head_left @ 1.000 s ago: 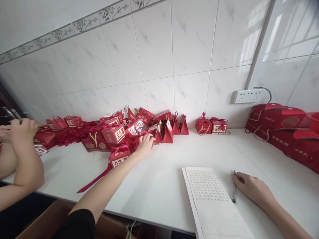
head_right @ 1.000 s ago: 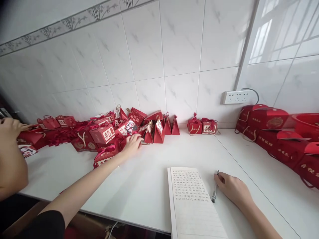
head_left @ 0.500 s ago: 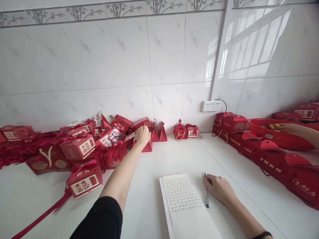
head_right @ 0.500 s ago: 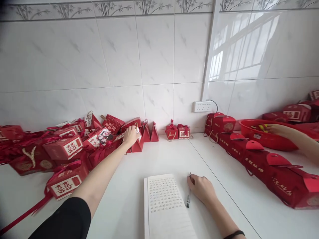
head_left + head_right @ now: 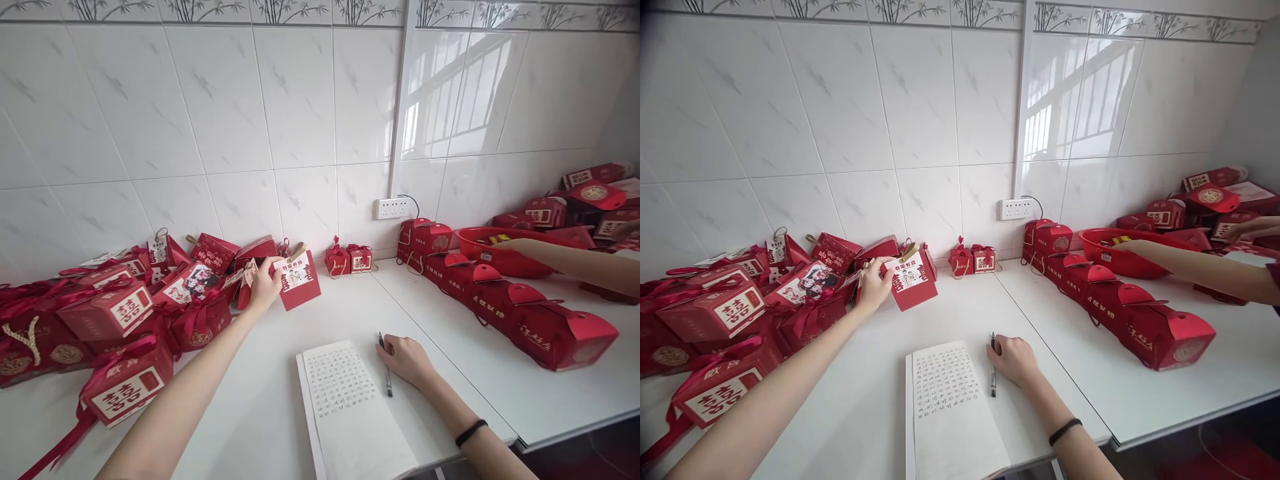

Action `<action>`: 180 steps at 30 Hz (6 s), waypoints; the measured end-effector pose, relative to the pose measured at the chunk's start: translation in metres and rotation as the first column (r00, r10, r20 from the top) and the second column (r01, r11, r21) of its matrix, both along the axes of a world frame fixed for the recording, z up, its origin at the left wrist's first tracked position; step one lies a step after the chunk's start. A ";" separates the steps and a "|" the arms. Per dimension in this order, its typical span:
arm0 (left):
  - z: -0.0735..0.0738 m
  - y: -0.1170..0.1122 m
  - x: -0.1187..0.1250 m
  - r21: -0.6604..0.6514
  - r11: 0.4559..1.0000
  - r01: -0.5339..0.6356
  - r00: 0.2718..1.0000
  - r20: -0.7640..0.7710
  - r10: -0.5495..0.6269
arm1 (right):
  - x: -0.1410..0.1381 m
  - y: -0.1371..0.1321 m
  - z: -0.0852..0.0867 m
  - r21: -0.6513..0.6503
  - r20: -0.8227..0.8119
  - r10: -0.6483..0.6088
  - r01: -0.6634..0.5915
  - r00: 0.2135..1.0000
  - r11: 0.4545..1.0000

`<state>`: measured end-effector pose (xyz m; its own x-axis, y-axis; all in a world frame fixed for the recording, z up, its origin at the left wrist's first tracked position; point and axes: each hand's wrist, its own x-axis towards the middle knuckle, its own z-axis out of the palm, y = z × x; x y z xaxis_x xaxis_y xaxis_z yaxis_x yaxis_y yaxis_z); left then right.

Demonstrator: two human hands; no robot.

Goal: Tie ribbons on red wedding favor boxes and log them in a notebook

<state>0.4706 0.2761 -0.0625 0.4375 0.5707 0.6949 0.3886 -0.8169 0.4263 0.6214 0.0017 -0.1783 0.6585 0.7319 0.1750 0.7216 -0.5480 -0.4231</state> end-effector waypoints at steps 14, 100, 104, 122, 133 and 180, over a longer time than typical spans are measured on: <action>-0.032 -0.059 0.002 -0.356 0.885 0.300 0.954 0.083 -0.289 | -0.009 0.044 0.053 0.577 -0.085 0.217 -0.130 0.972 0.807; -0.006 -0.055 0.009 -0.241 0.846 0.476 0.839 -0.163 -0.519 | -0.039 0.108 0.136 -0.205 0.521 0.332 -0.263 0.786 0.943; -0.007 -0.055 0.010 -0.220 0.859 0.463 0.847 -0.176 -0.502 | -0.041 0.107 0.132 -0.376 0.650 0.452 -0.258 0.612 0.890; -0.011 -0.055 0.011 -0.149 0.877 0.457 0.856 -0.196 -0.479 | -0.035 0.113 0.127 -0.265 0.660 0.327 -0.198 0.676 0.944; -0.008 -0.056 0.009 -0.219 0.842 0.493 0.833 -0.160 -0.529 | -0.031 0.111 0.127 -0.211 0.640 0.326 -0.249 0.696 0.945; -0.008 -0.057 0.009 -0.259 0.852 0.455 0.847 -0.170 -0.504 | -0.013 0.109 0.127 0.061 0.267 0.444 -0.475 0.855 0.878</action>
<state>0.4792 0.2190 -0.0701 0.8214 0.3644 0.4387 0.0750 -0.8316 0.5503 0.6086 0.1104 -0.0510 0.1795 0.9037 0.3887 0.9651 -0.0853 -0.2475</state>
